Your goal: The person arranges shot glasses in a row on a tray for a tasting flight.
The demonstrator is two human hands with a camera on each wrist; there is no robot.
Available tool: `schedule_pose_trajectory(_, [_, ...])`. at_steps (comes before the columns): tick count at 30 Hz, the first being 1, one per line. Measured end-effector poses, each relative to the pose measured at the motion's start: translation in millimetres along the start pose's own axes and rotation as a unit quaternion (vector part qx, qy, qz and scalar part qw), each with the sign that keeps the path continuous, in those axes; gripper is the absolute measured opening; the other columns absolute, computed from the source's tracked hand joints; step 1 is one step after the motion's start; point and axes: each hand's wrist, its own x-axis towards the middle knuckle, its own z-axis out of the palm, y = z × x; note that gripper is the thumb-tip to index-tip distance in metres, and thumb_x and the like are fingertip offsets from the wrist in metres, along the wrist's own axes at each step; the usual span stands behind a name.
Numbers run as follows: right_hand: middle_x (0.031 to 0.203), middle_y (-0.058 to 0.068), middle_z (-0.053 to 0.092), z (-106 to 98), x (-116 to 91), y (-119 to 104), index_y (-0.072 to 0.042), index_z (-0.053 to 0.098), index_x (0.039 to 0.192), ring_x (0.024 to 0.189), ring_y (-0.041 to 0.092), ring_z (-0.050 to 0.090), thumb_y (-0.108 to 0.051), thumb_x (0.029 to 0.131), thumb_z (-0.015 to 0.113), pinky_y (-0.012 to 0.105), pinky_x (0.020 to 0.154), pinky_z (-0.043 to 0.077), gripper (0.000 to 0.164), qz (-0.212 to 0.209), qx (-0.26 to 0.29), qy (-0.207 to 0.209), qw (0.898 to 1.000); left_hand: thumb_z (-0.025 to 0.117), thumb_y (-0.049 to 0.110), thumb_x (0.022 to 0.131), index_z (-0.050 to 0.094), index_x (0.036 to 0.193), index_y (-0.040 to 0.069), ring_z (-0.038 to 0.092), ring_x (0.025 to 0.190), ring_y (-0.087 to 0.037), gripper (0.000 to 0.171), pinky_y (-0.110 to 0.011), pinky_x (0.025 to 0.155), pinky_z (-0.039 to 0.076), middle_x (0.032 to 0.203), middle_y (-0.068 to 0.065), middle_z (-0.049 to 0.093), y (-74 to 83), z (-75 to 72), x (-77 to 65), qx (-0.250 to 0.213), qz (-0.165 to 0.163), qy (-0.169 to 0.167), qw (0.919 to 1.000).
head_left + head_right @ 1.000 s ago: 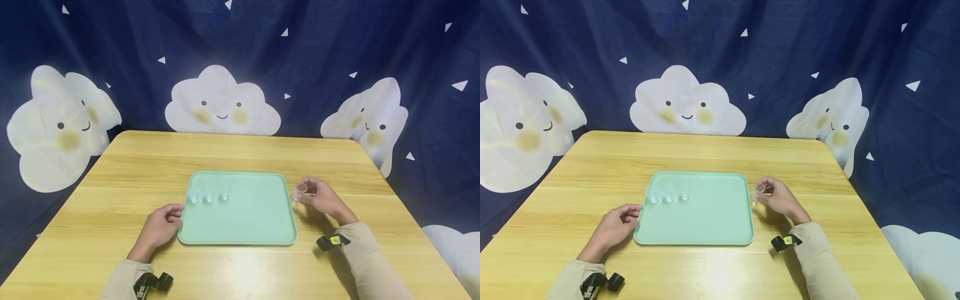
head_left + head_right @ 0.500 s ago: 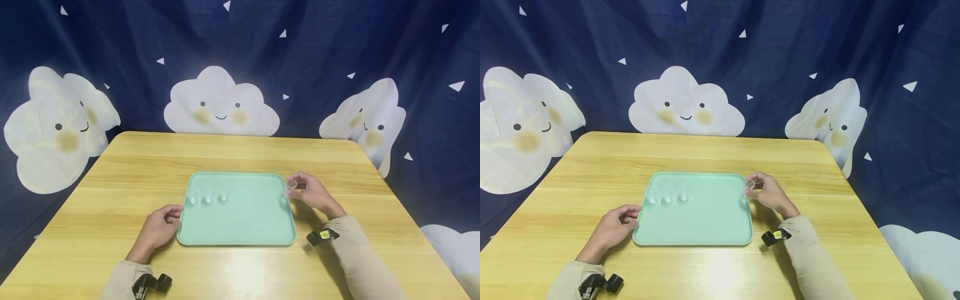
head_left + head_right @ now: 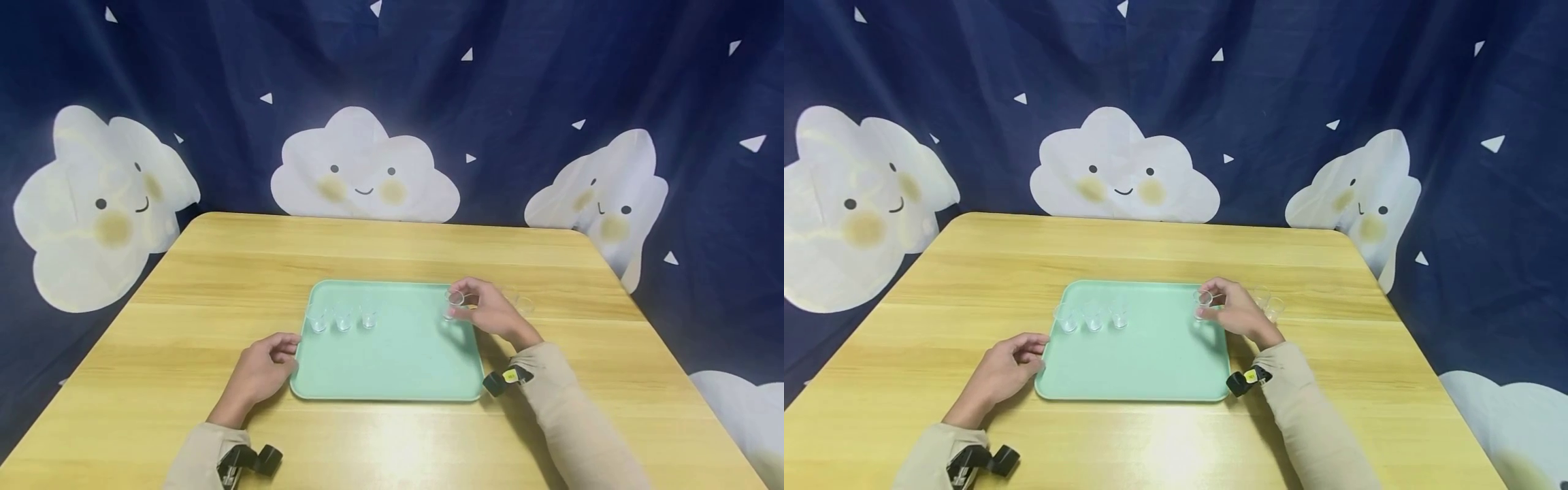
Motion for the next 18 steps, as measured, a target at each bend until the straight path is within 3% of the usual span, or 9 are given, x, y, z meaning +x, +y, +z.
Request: schedule_pose_trajectory(18, [0.103, 0.015, 0.062, 30, 22, -10, 0.005, 0.059, 0.112, 0.096, 0.032, 0.061, -0.002, 0.083, 0.072, 0.036, 0.079, 0.05, 0.033, -0.016, 0.011, -0.037, 0.999, 0.061, 0.004, 0.083, 0.065, 0.119, 0.002, 0.059, 0.086, -0.016, 0.036, -0.035, 0.08, 0.048, 0.102, -0.006, 0.067, 0.9, 0.6, 2.7, 0.005, 0.002, 0.0, 1.0])
